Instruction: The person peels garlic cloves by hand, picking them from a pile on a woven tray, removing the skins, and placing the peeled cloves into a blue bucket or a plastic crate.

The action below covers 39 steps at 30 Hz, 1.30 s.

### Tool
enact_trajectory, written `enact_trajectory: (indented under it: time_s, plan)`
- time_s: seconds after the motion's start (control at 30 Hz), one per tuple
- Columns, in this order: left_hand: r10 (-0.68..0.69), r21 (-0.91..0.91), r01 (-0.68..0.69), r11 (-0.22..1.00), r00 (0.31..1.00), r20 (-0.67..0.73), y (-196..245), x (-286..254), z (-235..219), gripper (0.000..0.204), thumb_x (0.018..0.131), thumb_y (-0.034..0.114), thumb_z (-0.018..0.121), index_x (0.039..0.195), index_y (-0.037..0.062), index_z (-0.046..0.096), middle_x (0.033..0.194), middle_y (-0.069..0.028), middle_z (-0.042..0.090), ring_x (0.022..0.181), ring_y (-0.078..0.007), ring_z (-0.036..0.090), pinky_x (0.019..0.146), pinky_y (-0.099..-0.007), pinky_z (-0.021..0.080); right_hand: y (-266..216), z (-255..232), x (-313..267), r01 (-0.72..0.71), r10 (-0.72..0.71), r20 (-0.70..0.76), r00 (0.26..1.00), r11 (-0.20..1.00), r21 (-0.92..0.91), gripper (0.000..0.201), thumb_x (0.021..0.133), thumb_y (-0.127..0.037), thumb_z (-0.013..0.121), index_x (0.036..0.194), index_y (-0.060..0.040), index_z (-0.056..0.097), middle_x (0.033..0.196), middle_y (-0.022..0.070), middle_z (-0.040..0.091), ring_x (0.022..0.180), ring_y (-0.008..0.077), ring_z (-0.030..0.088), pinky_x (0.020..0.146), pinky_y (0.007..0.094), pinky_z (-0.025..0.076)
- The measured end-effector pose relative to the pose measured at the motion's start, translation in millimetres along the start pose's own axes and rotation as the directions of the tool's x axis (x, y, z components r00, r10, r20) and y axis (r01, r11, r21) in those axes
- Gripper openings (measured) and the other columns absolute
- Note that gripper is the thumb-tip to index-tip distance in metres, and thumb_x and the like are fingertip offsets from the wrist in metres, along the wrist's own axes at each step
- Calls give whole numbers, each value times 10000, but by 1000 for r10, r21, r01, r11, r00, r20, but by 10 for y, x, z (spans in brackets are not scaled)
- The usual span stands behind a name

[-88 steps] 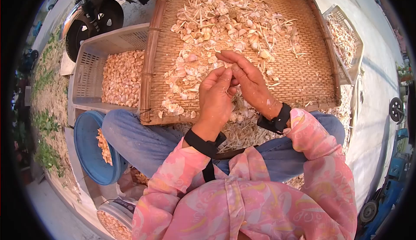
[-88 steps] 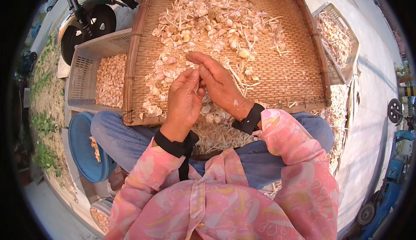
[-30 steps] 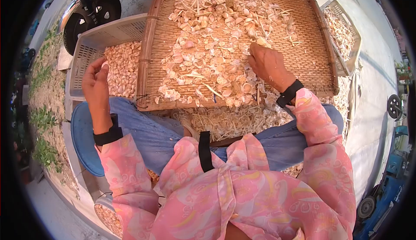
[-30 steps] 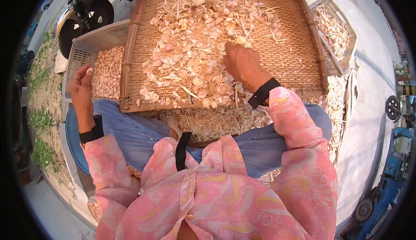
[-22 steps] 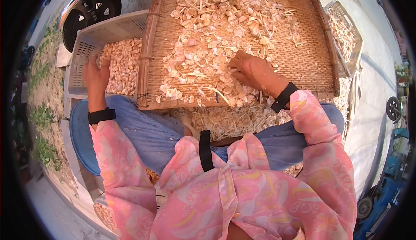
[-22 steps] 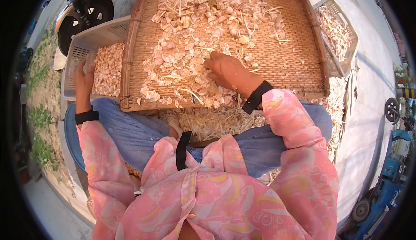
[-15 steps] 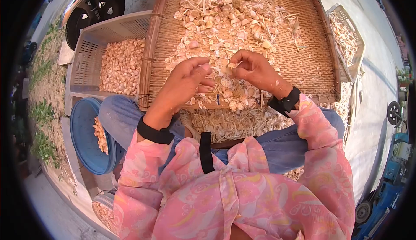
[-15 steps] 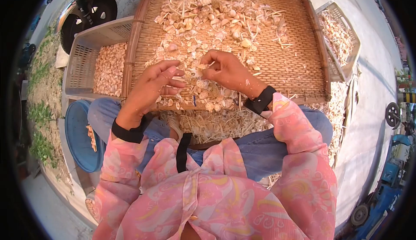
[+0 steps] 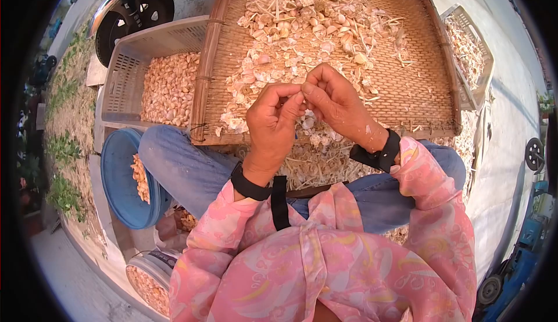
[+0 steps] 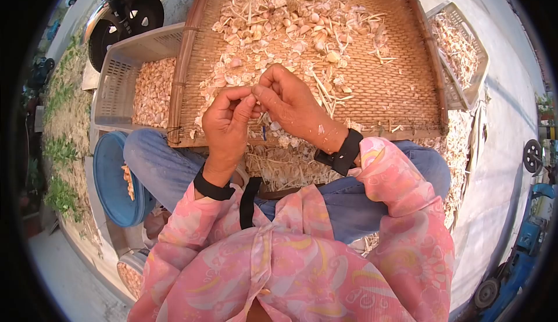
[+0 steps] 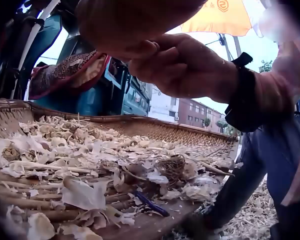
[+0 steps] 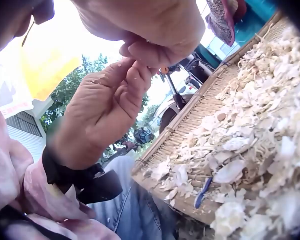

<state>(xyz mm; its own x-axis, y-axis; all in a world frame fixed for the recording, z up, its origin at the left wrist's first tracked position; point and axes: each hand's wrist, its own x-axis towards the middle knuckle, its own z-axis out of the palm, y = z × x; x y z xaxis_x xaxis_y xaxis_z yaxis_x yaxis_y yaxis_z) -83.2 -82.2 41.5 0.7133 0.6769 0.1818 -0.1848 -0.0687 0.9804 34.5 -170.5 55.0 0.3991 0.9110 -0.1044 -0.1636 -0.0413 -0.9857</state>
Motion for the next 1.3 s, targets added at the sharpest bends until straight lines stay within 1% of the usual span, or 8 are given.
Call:
enact_trajectory:
  time_s: [0.37, 0.47, 0.6, 0.67, 0.77, 0.9, 1.07, 1.3]
  plan:
    - [-297, -548, 322, 772, 945, 138, 217, -35, -199, 182, 888, 111, 564, 1007, -25, 554, 828, -97, 613, 671, -98, 600, 593, -194, 493, -122, -69, 66, -106, 94, 100, 990, 987, 121, 146, 931, -181, 473, 849, -62, 462, 637, -25, 464, 502, 18, 393, 432, 163, 293]
    - [-203, -620, 472, 627, 867, 454, 843, -134, -345, 184, 895, 121, 551, 1011, -22, 555, 860, -118, 607, 670, -97, 593, 576, -181, 478, 120, -236, 178, 147, -104, 106, 989, 769, -622, 203, 912, -194, 494, 816, -23, 547, 659, 75, 540, 591, 200, 523, 530, 310, 414]
    - [514, -786, 275, 554, 629, 583, 1517, -54, -129, 106, 854, 28, 583, 911, -61, 582, 901, -130, 593, 718, -165, 595, 644, -244, 498, 188, -191, 385, 214, -158, 150, 976, 558, -802, 169, 878, -176, 559, 889, -14, 607, 813, 128, 565, 740, 275, 557, 655, 338, 446]
    - [356, -638, 731, 243, 545, 759, 1762, -73, -179, 88, 864, -23, 542, 867, -96, 591, 914, -145, 588, 771, -181, 598, 681, -226, 506, 228, -120, 583, 194, -131, 145, 981, 588, -785, 144, 848, -104, 582, 966, -26, 609, 870, 143, 575, 749, 291, 563, 674, 340, 455]
    - [180, 141, 767, -626, -35, 983, 1894, -154, -399, 126, 889, -30, 493, 892, -110, 591, 928, -120, 573, 844, -173, 604, 773, -230, 520, 365, -48, 1052, 359, -309, 241, 920, 422, -832, 142, 828, -86, 584, 958, -30, 591, 877, 142, 561, 743, 309, 567, 658, 367, 457]
    - [288, -13, 789, -614, 239, 927, 1781, -399, -375, 133, 891, -6, 506, 899, -101, 598, 896, -104, 571, 812, -176, 609, 719, -243, 533, 457, 97, 1455, 404, -181, 365, 913, 288, -868, 108, 804, -91, 564, 892, -29, 571, 831, 154, 527, 786, 346, 558, 684, 411, 451]
    - [313, -911, 315, 267, 865, 391, 1788, -247, -364, 124, 871, 56, 572, 856, -62, 607, 775, -72, 567, 700, -165, 588, 571, -240, 477, 392, 79, 1301, 354, -34, 353, 935, 117, -928, 101, 806, -129, 584, 847, -39, 567, 839, 132, 534, 759, 327, 564, 649, 404, 455]
    - [376, -976, 143, 163, 906, 196, 1744, -407, -183, 134, 854, 75, 601, 879, -55, 615, 779, -79, 562, 660, -162, 558, 549, -253, 452, 273, 278, 1188, 414, -229, 356, 906, 299, -860, 210, 806, -163, 593, 977, -43, 574, 894, 143, 534, 801, 325, 570, 668, 398, 468]
